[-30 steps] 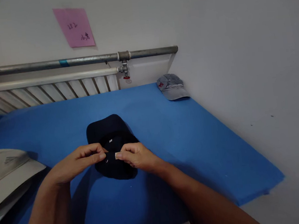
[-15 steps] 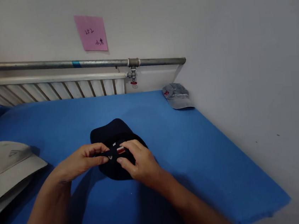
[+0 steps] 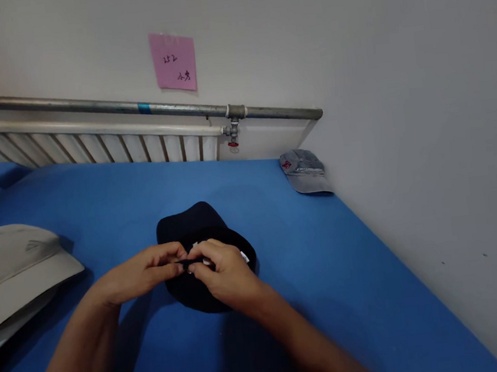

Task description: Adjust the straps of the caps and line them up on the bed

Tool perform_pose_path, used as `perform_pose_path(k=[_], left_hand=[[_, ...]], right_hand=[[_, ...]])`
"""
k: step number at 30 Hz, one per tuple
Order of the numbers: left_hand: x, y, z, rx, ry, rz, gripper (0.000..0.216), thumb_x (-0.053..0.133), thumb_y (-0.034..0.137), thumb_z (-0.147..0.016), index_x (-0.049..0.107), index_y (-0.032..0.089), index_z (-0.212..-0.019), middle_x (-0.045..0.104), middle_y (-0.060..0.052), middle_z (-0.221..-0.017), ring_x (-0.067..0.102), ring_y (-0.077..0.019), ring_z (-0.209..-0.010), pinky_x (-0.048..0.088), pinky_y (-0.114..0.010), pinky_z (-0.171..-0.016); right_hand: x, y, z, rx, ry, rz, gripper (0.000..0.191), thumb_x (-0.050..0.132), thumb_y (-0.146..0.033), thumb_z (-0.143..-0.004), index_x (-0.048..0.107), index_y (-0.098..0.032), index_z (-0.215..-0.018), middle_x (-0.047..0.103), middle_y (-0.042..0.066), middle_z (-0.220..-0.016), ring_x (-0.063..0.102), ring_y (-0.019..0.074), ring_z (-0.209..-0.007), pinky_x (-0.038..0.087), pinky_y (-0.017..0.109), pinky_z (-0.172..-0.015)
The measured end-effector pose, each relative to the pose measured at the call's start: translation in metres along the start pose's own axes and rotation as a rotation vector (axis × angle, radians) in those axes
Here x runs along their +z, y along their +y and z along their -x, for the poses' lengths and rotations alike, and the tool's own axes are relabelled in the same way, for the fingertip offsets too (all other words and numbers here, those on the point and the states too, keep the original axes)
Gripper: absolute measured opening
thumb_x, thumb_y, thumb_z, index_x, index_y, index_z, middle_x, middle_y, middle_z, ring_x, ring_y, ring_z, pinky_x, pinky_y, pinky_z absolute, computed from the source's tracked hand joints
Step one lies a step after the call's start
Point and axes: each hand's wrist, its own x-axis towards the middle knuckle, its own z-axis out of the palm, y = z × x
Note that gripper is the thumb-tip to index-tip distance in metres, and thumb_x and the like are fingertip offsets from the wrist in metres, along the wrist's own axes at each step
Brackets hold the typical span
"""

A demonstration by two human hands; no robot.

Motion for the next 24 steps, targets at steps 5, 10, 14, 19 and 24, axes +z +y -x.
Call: perform_pose_path(k=[5, 10, 14, 19, 24], left_hand=[[0.003, -0.006, -0.003, -0.05, -0.133, 0.033, 0.013, 0.054, 0.02, -0.077, 0.054, 0.018, -0.09, 0.047, 0.005, -0.07, 0.041, -0.0106, -0.061, 0.032, -0.024, -0.055], [0.009, -0.006, -0.011, -0.059, -0.127, -0.077, 0.017, 0.049, 0.017, -0.074, 0.058, 0.017, -0.088, 0.051, 0.002, -0.074, 0.044, -0.0118, -0.063, 0.033, -0.025, -0.056], [0.011, 0.0, -0.015, -0.07, -0.003, -0.012, 0.013, 0.049, 0.019, -0.073, 0.059, 0.016, -0.081, 0.048, 0.003, -0.069, 0.04, -0.0119, -0.063, 0.031, -0.026, -0.059], [0.01, -0.001, -0.015, -0.089, 0.09, 0.202, 0.021, 0.058, 0.02, -0.068, 0.064, 0.017, -0.088, 0.054, 0.002, -0.076, 0.043, -0.0132, -0.072, 0.033, -0.027, -0.068], [0.009, -0.01, -0.018, -0.111, 0.186, 0.296, 0.023, 0.065, 0.024, -0.068, 0.066, 0.017, -0.09, 0.059, -0.001, -0.082, 0.046, -0.0145, -0.077, 0.034, -0.028, -0.07]], right_hand=[[0.007, 0.017, 0.003, 0.188, -0.006, -0.355, 0.003, 0.063, -0.023, -0.076, 0.061, -0.021, -0.076, 0.059, -0.004, -0.071, 0.053, 0.0101, -0.065, 0.043, 0.024, -0.064], [0.006, 0.015, 0.005, 0.165, -0.006, -0.359, 0.005, 0.064, -0.025, -0.075, 0.062, -0.022, -0.078, 0.055, -0.004, -0.068, 0.049, 0.0098, -0.063, 0.04, 0.024, -0.061], [0.002, 0.018, 0.003, 0.118, 0.001, -0.327, 0.004, 0.062, -0.025, -0.077, 0.061, -0.021, -0.079, 0.056, -0.003, -0.075, 0.05, 0.0105, -0.068, 0.041, 0.024, -0.064], [-0.003, 0.024, 0.001, 0.004, -0.023, -0.238, 0.005, 0.059, -0.025, -0.082, 0.059, -0.02, -0.079, 0.058, 0.0, -0.083, 0.053, 0.0128, -0.078, 0.044, 0.028, -0.074], [-0.004, 0.026, 0.0, -0.064, -0.008, -0.115, 0.009, 0.056, -0.021, -0.084, 0.058, -0.02, -0.075, 0.06, 0.001, -0.086, 0.056, 0.0138, -0.082, 0.043, 0.029, -0.079]])
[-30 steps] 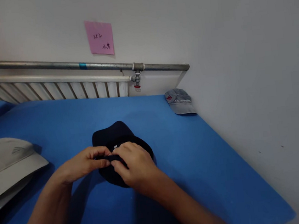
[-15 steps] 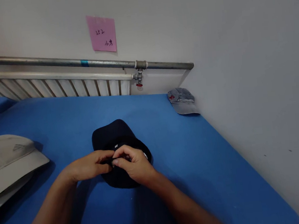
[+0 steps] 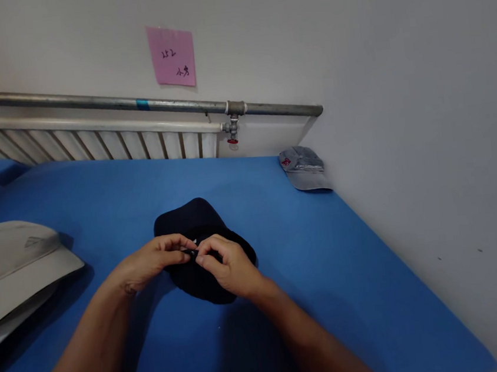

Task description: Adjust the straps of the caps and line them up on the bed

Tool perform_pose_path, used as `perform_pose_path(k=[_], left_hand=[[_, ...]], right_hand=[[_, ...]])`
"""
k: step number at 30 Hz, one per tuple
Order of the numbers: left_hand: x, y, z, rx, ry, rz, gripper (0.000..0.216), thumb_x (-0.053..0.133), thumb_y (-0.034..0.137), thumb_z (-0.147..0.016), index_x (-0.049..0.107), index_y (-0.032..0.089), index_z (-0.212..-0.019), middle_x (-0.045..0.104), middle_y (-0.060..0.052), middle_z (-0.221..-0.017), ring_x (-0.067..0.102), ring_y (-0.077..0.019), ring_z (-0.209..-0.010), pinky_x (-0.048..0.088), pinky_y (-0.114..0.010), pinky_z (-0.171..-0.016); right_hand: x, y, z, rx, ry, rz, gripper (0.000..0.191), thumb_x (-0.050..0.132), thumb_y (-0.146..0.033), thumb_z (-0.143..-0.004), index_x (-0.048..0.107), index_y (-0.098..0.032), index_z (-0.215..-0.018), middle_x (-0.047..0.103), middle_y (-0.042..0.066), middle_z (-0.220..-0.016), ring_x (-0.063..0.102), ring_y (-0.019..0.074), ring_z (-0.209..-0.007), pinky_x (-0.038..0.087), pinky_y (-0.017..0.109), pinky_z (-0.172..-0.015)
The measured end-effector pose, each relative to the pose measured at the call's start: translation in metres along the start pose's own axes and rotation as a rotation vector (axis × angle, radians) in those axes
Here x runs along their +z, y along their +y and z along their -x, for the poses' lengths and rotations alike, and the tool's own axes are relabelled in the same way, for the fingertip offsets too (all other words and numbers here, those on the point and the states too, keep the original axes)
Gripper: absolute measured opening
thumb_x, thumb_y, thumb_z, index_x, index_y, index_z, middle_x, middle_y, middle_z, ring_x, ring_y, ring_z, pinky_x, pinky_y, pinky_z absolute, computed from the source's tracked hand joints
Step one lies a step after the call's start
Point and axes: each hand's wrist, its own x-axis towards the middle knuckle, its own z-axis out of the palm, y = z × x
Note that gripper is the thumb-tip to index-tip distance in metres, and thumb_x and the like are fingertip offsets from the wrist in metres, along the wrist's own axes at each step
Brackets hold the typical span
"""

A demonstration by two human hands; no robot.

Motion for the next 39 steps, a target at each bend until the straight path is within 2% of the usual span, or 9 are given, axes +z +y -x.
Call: perform_pose_path(k=[5, 9, 11, 13, 18, 21, 26, 39], left_hand=[[0.003, 0.0, -0.001, 0.02, 0.037, -0.002, 0.023, 0.066, 0.022, -0.066, 0.065, 0.016, -0.089, 0.059, -0.001, -0.081, 0.048, -0.0139, -0.075, 0.035, -0.027, -0.066], [0.007, 0.003, -0.002, 0.081, 0.098, -0.047, 0.02, 0.064, 0.02, -0.066, 0.065, 0.017, -0.086, 0.058, 0.002, -0.074, 0.048, -0.0123, -0.067, 0.034, -0.026, -0.062], [0.008, 0.004, -0.002, 0.129, 0.124, -0.014, 0.019, 0.064, 0.018, -0.066, 0.065, 0.017, -0.086, 0.06, 0.002, -0.076, 0.05, -0.0124, -0.07, 0.036, -0.026, -0.065], [0.008, 0.004, -0.001, 0.158, 0.098, 0.085, 0.021, 0.065, 0.016, -0.067, 0.066, 0.018, -0.087, 0.062, 0.001, -0.081, 0.053, -0.0126, -0.076, 0.037, -0.026, -0.07], [0.008, 0.006, 0.005, 0.087, 0.024, 0.226, 0.02, 0.071, 0.015, -0.066, 0.068, 0.018, -0.086, 0.063, 0.002, -0.078, 0.053, -0.0095, -0.073, 0.037, -0.024, -0.071], [0.012, 0.009, 0.005, 0.03, 0.074, 0.333, 0.02, 0.072, 0.013, -0.062, 0.069, 0.018, -0.081, 0.063, 0.003, -0.073, 0.053, -0.0081, -0.069, 0.036, -0.023, -0.068], [0.017, 0.012, 0.002, -0.016, 0.174, 0.513, 0.026, 0.073, 0.011, -0.055, 0.068, 0.017, -0.079, 0.064, 0.004, -0.067, 0.054, -0.0073, -0.063, 0.036, -0.022, -0.064], [0.024, 0.013, 0.0, 0.035, 0.206, 0.295, 0.026, 0.071, 0.015, -0.058, 0.064, 0.016, -0.083, 0.062, 0.003, -0.07, 0.053, -0.009, -0.067, 0.038, -0.023, -0.066]], right_hand=[[0.001, 0.003, 0.0, -0.036, 0.015, 0.016, 0.012, 0.054, -0.016, -0.084, 0.056, -0.019, -0.073, 0.061, 0.001, -0.086, 0.058, 0.0137, -0.083, 0.045, 0.028, -0.078], [0.005, 0.005, 0.0, -0.128, 0.112, 0.096, 0.01, 0.056, -0.017, -0.084, 0.059, -0.02, -0.076, 0.062, 0.002, -0.087, 0.059, 0.0149, -0.084, 0.046, 0.03, -0.079], [0.006, 0.003, 0.0, -0.195, 0.151, 0.14, 0.008, 0.057, -0.017, -0.084, 0.061, -0.021, -0.079, 0.062, 0.003, -0.091, 0.06, 0.0154, -0.086, 0.047, 0.031, -0.08], [0.007, 0.001, 0.001, -0.243, 0.188, 0.16, 0.008, 0.058, -0.017, -0.084, 0.062, -0.022, -0.081, 0.062, 0.003, -0.093, 0.06, 0.0158, -0.087, 0.047, 0.031, -0.08], [0.004, -0.002, 0.001, -0.163, 0.263, 0.11, 0.009, 0.058, -0.021, -0.085, 0.061, -0.022, -0.077, 0.062, 0.001, -0.08, 0.059, 0.0145, -0.076, 0.048, 0.029, -0.072], [0.002, -0.001, 0.001, -0.118, 0.237, 0.059, 0.009, 0.058, -0.023, -0.085, 0.06, -0.021, -0.076, 0.061, 0.0, -0.078, 0.058, 0.0136, -0.073, 0.048, 0.028, -0.07], [0.002, -0.002, 0.0, -0.168, 0.207, 0.052, 0.009, 0.057, -0.019, -0.082, 0.059, -0.021, -0.074, 0.063, 0.003, -0.087, 0.061, 0.0154, -0.083, 0.048, 0.031, -0.078], [0.008, -0.004, 0.003, -0.188, 0.312, 0.201, 0.012, 0.053, -0.013, -0.075, 0.053, -0.02, -0.065, 0.063, 0.005, -0.087, 0.062, 0.0177, -0.084, 0.049, 0.033, -0.076]])
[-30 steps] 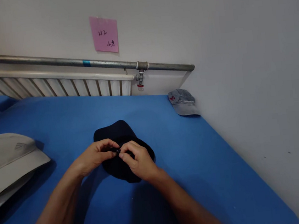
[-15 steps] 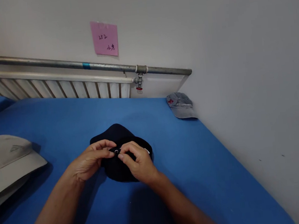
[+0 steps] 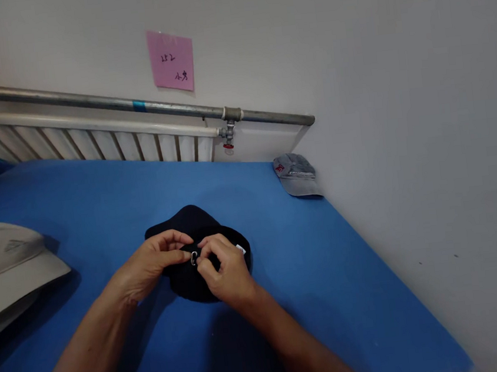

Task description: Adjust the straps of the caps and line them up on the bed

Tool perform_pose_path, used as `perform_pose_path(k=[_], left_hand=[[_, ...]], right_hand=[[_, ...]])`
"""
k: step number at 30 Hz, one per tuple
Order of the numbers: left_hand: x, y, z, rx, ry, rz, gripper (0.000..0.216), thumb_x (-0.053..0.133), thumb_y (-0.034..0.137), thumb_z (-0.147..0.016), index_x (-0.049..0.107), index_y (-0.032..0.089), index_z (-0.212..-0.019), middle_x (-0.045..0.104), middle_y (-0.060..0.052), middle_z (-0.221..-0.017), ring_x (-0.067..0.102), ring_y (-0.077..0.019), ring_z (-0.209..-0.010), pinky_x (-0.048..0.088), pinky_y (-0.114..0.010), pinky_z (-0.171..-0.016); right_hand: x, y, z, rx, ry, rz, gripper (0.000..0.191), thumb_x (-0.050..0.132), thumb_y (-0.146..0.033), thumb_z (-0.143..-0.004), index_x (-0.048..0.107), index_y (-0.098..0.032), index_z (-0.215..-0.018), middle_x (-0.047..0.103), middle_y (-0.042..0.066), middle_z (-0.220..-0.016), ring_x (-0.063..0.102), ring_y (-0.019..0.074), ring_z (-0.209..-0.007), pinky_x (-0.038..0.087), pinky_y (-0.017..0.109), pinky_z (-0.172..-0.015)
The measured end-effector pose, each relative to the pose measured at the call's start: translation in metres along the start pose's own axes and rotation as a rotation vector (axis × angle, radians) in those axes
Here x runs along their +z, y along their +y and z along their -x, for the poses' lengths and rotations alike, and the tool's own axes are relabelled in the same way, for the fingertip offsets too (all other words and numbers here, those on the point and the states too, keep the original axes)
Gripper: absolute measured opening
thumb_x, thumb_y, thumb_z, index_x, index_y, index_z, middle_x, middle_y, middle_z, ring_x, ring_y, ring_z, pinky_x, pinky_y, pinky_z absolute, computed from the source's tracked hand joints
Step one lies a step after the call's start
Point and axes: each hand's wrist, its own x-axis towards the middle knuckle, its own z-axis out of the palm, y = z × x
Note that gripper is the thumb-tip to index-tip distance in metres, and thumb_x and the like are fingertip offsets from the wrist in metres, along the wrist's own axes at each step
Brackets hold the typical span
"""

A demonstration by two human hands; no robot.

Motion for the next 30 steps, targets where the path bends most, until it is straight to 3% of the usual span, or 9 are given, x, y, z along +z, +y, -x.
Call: perform_pose_path(k=[9, 20, 25, 30], left_hand=[[0.01, -0.003, 0.004, 0.081, -0.015, -0.173, 0.023, 0.066, 0.02, -0.061, 0.059, 0.017, -0.083, 0.055, 0.004, -0.068, 0.046, -0.0105, -0.065, 0.033, -0.024, -0.058], [0.003, 0.002, 0.005, 0.093, -0.032, -0.135, 0.021, 0.069, 0.02, -0.062, 0.059, 0.017, -0.081, 0.054, 0.004, -0.066, 0.046, -0.0103, -0.061, 0.032, -0.024, -0.057], [-0.001, 0.004, 0.005, 0.059, -0.031, -0.085, 0.023, 0.071, 0.02, -0.061, 0.061, 0.018, -0.082, 0.058, 0.002, -0.072, 0.05, -0.0116, -0.066, 0.037, -0.025, -0.062], [-0.002, 0.002, 0.005, 0.066, -0.045, -0.096, 0.022, 0.072, 0.021, -0.062, 0.06, 0.017, -0.08, 0.056, 0.003, -0.069, 0.048, -0.0111, -0.065, 0.034, -0.025, -0.06]], right_hand=[[0.002, 0.0, 0.004, -0.062, 0.034, 0.145, 0.014, 0.051, -0.009, -0.074, 0.049, -0.02, -0.065, 0.061, 0.007, -0.091, 0.061, 0.0186, -0.088, 0.05, 0.032, -0.074], [-0.013, 0.007, -0.005, 0.084, -0.064, -0.113, 0.012, 0.066, -0.019, -0.076, 0.06, -0.021, -0.067, 0.064, 0.004, -0.091, 0.062, 0.017, -0.089, 0.05, 0.034, -0.083], [-0.021, 0.008, -0.007, 0.029, -0.174, -0.133, 0.005, 0.063, -0.019, -0.08, 0.067, -0.023, -0.08, 0.065, 0.005, -0.102, 0.063, 0.0182, -0.096, 0.049, 0.037, -0.087], [-0.019, 0.006, -0.008, 0.028, -0.152, -0.117, 0.008, 0.061, -0.016, -0.08, 0.065, -0.021, -0.075, 0.066, 0.005, -0.096, 0.063, 0.0167, -0.094, 0.048, 0.035, -0.087]])
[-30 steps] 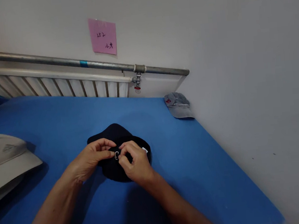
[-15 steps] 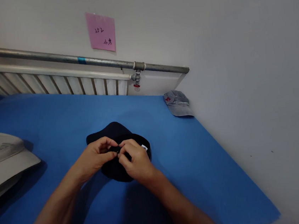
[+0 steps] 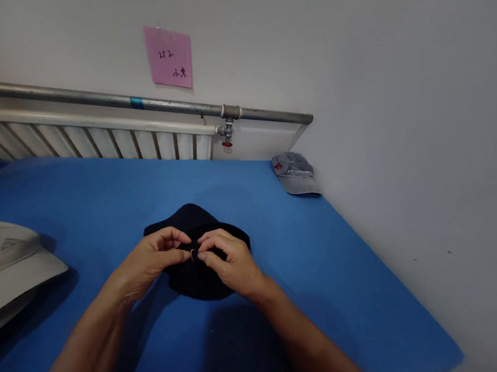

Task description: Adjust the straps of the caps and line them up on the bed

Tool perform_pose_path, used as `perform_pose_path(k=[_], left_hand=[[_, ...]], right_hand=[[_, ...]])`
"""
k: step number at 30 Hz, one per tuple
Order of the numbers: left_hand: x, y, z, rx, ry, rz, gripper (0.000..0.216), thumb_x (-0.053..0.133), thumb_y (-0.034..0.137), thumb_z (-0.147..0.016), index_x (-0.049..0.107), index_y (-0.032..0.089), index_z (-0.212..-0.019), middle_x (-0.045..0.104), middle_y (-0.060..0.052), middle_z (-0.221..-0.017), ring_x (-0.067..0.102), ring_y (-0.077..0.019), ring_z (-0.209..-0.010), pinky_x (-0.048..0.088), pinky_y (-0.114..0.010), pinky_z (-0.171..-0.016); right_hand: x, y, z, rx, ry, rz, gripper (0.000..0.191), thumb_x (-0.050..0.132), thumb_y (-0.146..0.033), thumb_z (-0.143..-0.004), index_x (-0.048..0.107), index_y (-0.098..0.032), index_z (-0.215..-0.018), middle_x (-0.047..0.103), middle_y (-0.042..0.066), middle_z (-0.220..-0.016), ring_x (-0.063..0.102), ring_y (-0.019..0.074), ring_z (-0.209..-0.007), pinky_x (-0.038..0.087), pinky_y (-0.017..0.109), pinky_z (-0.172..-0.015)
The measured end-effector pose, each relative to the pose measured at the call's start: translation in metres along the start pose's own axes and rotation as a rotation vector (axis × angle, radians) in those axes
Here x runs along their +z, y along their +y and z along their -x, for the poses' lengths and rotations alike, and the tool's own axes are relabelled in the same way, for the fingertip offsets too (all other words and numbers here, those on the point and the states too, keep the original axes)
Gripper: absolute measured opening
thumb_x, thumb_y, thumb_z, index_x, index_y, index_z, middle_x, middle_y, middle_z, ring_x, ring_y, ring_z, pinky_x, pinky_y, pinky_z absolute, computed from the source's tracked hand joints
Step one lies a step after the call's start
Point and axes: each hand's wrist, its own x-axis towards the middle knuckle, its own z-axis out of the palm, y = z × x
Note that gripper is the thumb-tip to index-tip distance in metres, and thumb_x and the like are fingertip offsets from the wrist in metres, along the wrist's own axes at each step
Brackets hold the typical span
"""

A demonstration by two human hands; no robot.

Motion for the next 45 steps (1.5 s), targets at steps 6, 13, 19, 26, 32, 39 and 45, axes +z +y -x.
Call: perform_pose_path(k=[6, 13, 19, 26, 32, 39, 45], left_hand=[[0.002, 0.001, 0.001, 0.011, -0.014, -0.046, 0.018, 0.07, 0.019, -0.062, 0.06, 0.017, -0.077, 0.052, 0.004, -0.067, 0.044, -0.0101, -0.063, 0.032, -0.025, -0.059], [0.002, -0.001, -0.001, -0.004, 0.01, -0.024, 0.016, 0.07, 0.018, -0.06, 0.063, 0.017, -0.075, 0.051, 0.004, -0.068, 0.044, -0.0095, -0.062, 0.03, -0.025, -0.059], [0.002, -0.001, -0.001, 0.002, -0.002, -0.007, 0.016, 0.07, 0.018, -0.06, 0.064, 0.018, -0.074, 0.054, 0.003, -0.068, 0.046, -0.0105, -0.063, 0.031, -0.025, -0.06], [-0.004, -0.001, -0.002, -0.033, 0.026, 0.065, 0.018, 0.071, 0.016, -0.06, 0.065, 0.018, -0.076, 0.055, 0.004, -0.066, 0.047, -0.0095, -0.063, 0.032, -0.023, -0.06], [-0.006, -0.001, -0.001, 0.014, -0.037, 0.078, 0.018, 0.07, 0.014, -0.061, 0.065, 0.018, -0.078, 0.057, 0.003, -0.071, 0.048, -0.0098, -0.066, 0.033, -0.023, -0.062], [-0.005, 0.001, 0.0, -0.018, -0.054, 0.121, 0.02, 0.07, 0.013, -0.058, 0.063, 0.018, -0.076, 0.056, 0.004, -0.068, 0.05, -0.0102, -0.065, 0.033, -0.024, -0.063], [-0.004, 0.002, 0.002, -0.017, -0.091, 0.028, 0.016, 0.067, 0.013, -0.061, 0.061, 0.018, -0.076, 0.056, 0.003, -0.068, 0.048, -0.0102, -0.064, 0.031, -0.024, -0.06]], right_hand=[[0.006, 0.0, 0.001, 0.029, 0.039, 0.011, 0.008, 0.061, -0.016, -0.079, 0.061, -0.021, -0.073, 0.064, 0.003, -0.09, 0.062, 0.0153, -0.087, 0.048, 0.032, -0.081], [0.016, 0.0, 0.003, 0.004, 0.102, 0.103, 0.01, 0.056, -0.015, -0.08, 0.056, -0.021, -0.073, 0.06, 0.001, -0.08, 0.058, 0.0142, -0.077, 0.047, 0.03, -0.073], [0.02, -0.002, 0.003, 0.023, 0.141, 0.133, 0.009, 0.057, -0.016, -0.079, 0.055, -0.021, -0.073, 0.058, 0.0, -0.074, 0.056, 0.0135, -0.07, 0.046, 0.029, -0.068], [-0.002, -0.006, 0.001, 0.031, 0.122, 0.125, 0.015, 0.056, -0.016, -0.082, 0.061, -0.022, -0.095, 0.066, 0.002, -0.09, 0.062, 0.0149, -0.081, 0.049, 0.03, -0.075], [-0.009, -0.013, 0.002, 0.085, -0.031, 0.145, 0.022, 0.054, -0.01, -0.079, 0.063, -0.023, -0.095, 0.068, -0.001, -0.086, 0.064, 0.0134, -0.078, 0.05, 0.028, -0.073], [-0.011, -0.018, 0.001, 0.069, -0.058, 0.123, 0.017, 0.057, -0.011, -0.077, 0.066, -0.022, -0.086, 0.068, -0.001, -0.082, 0.063, 0.013, -0.075, 0.049, 0.027, -0.071], [-0.012, -0.022, 0.002, 0.083, -0.092, 0.094, 0.022, 0.056, -0.007, -0.075, 0.067, -0.022, -0.086, 0.067, -0.002, -0.081, 0.062, 0.0121, -0.073, 0.048, 0.025, -0.068]])
